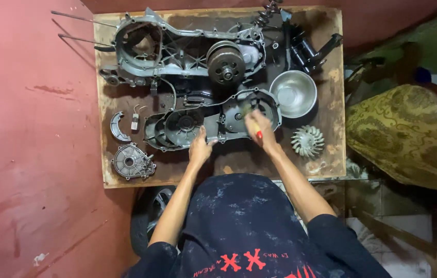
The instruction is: Cleaning various disassembled motorcycle engine and transmission components using a brush and cleaning fluid.
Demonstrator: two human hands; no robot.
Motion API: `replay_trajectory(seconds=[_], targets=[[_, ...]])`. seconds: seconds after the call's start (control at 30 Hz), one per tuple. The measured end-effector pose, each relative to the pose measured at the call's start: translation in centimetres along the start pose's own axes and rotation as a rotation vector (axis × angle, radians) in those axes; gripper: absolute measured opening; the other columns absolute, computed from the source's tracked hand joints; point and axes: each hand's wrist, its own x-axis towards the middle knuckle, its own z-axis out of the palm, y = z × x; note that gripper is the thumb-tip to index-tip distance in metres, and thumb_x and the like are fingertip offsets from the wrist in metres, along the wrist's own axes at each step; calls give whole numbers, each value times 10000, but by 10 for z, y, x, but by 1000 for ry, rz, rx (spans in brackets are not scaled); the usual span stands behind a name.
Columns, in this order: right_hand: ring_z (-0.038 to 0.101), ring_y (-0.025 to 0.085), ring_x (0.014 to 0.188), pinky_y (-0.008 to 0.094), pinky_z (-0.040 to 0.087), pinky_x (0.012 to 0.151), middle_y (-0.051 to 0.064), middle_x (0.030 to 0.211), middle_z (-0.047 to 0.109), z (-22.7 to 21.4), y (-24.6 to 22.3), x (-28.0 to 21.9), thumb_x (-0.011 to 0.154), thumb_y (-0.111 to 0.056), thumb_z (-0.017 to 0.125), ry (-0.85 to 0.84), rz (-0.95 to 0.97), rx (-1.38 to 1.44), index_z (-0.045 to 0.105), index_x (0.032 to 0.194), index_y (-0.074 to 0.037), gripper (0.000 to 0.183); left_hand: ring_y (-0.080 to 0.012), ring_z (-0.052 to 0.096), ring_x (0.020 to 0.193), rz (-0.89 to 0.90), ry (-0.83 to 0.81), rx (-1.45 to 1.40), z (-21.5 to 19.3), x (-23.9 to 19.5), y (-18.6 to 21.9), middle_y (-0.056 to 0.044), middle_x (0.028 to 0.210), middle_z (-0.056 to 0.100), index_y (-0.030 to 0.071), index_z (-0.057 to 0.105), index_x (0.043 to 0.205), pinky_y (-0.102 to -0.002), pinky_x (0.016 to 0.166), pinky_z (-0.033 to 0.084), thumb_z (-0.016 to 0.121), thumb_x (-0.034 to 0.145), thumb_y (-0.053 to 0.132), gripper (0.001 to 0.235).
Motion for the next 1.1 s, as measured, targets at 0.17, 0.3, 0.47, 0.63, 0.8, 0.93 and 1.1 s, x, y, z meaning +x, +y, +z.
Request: replay_trajectory(seconds=[0.17,0.3,0.47,0.63,0.8,0.93,1.1], targets=[[646,179,725,342,524,655,134,817,696,6,-3,0,1023,-221,638,-187,-196,22,647,971,-45,183,-388,515,1351,101,105,-49,8,8,-8,-248,1504,480,-48,387,1499,-424,1099,428,842,820,323,898],[653,170,731,341,521,663,158,827,683,20,0,-15,1036,-214,622,-258,-316,-9,610,972,-32,193,-381,587,1277,-96,18,-146,-27,-7,31,-209,1421,591,51,428,1543,-443,1036,484,809,825,327,858],[616,177,673,352,497,627,131,778,691,18,-28,-4,1034,-222,633,-169,-56,87,586,985,-28,205,-404,610,1229,22,86,-145,-2,2,1,-250,1355,614,16,399,1519,-462,1026,485,857,805,331,905],[633,184,713,352,516,633,146,818,668,17,-6,1,1003,-185,673,-502,-515,45,618,998,-25,170,-408,631,1190,57,134,-158,-17,-6,14,-236,1330,643,46,448,1496,-472,981,505,860,786,308,862],[623,172,689,343,511,617,129,789,687,29,-6,-1,1067,-212,665,-218,-307,-38,597,985,-20,220,-391,677,1133,-11,83,-128,-21,-11,11,-199,1249,707,89,484,1488,-473,960,524,854,788,338,831],[618,172,657,339,492,591,139,762,681,28,-31,7,1034,-207,674,-511,-328,-28,626,1025,-27,187,-375,683,1126,-67,59,-72,-14,-4,0,-203,1251,692,106,461,1504,-468,949,535,873,742,469,939],[658,197,678,348,513,592,159,809,694,52,-43,-2,1029,-154,682,-461,-592,51,603,1005,-42,139,-373,682,1124,-122,-27,-73,-28,13,-2,-179,1283,681,155,446,1515,-480,903,556,877,675,541,1019]])
